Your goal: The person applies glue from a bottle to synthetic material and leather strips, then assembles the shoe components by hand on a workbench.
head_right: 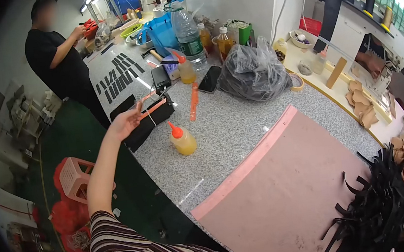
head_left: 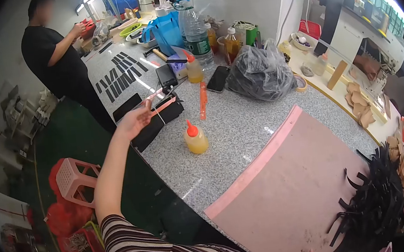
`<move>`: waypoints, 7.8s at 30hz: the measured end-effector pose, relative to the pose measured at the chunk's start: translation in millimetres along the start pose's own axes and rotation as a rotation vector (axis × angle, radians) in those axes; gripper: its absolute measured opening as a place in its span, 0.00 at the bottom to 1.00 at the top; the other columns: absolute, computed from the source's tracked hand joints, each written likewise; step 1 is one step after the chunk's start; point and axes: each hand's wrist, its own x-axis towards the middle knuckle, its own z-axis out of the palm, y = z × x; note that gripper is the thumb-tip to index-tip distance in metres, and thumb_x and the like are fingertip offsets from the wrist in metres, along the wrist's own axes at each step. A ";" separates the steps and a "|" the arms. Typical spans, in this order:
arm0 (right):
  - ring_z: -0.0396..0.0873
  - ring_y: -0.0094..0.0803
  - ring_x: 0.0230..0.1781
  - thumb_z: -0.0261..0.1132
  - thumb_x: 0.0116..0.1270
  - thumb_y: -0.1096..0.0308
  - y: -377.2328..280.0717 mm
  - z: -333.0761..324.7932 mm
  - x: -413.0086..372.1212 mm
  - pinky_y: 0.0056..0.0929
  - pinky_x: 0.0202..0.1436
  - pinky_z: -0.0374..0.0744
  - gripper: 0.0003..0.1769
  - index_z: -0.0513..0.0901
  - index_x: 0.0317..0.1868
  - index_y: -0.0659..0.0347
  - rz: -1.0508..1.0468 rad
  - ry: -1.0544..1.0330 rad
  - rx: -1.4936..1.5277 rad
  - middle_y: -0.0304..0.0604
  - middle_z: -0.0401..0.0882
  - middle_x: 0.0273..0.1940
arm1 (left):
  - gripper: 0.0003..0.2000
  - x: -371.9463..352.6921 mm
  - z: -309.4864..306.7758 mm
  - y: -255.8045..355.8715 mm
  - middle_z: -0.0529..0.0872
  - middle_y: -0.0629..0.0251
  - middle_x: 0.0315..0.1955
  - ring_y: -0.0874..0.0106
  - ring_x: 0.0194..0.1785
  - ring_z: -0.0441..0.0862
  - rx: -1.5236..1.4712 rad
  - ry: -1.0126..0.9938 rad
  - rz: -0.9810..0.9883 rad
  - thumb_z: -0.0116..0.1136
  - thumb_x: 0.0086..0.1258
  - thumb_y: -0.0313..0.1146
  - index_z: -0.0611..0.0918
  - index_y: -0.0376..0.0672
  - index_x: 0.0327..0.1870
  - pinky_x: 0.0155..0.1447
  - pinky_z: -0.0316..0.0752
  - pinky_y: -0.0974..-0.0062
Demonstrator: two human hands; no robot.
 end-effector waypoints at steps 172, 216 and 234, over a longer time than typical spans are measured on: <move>0.82 0.30 0.34 0.78 0.55 0.60 96.3 -63.2 17.8 0.30 0.41 0.78 0.17 0.85 0.35 0.65 0.271 -0.360 1.002 0.43 0.83 0.31 | 0.08 -267.6 492.6 -195.5 0.86 0.61 0.26 0.76 0.30 0.83 0.884 -1.108 0.760 0.60 0.72 0.31 0.85 0.35 0.40 0.36 0.77 0.75; 0.76 0.21 0.22 0.68 0.69 0.65 59.6 -34.7 -207.1 0.23 0.28 0.74 0.10 0.85 0.36 0.64 1.312 0.197 0.958 0.37 0.81 0.25 | 0.29 -278.4 326.4 -229.4 0.66 0.49 0.72 0.50 0.76 0.61 1.187 -1.207 1.054 0.53 0.65 0.27 0.70 0.39 0.71 0.79 0.52 0.51; 0.68 0.43 0.70 0.70 0.52 0.33 300.3 134.6 -464.5 0.43 0.72 0.66 0.46 0.73 0.67 0.50 1.679 -0.703 -0.003 0.45 0.74 0.67 | 0.35 -408.5 348.8 -275.6 0.67 0.48 0.68 0.48 0.70 0.63 1.731 -0.879 1.146 0.47 0.60 0.24 0.66 0.44 0.75 0.73 0.55 0.51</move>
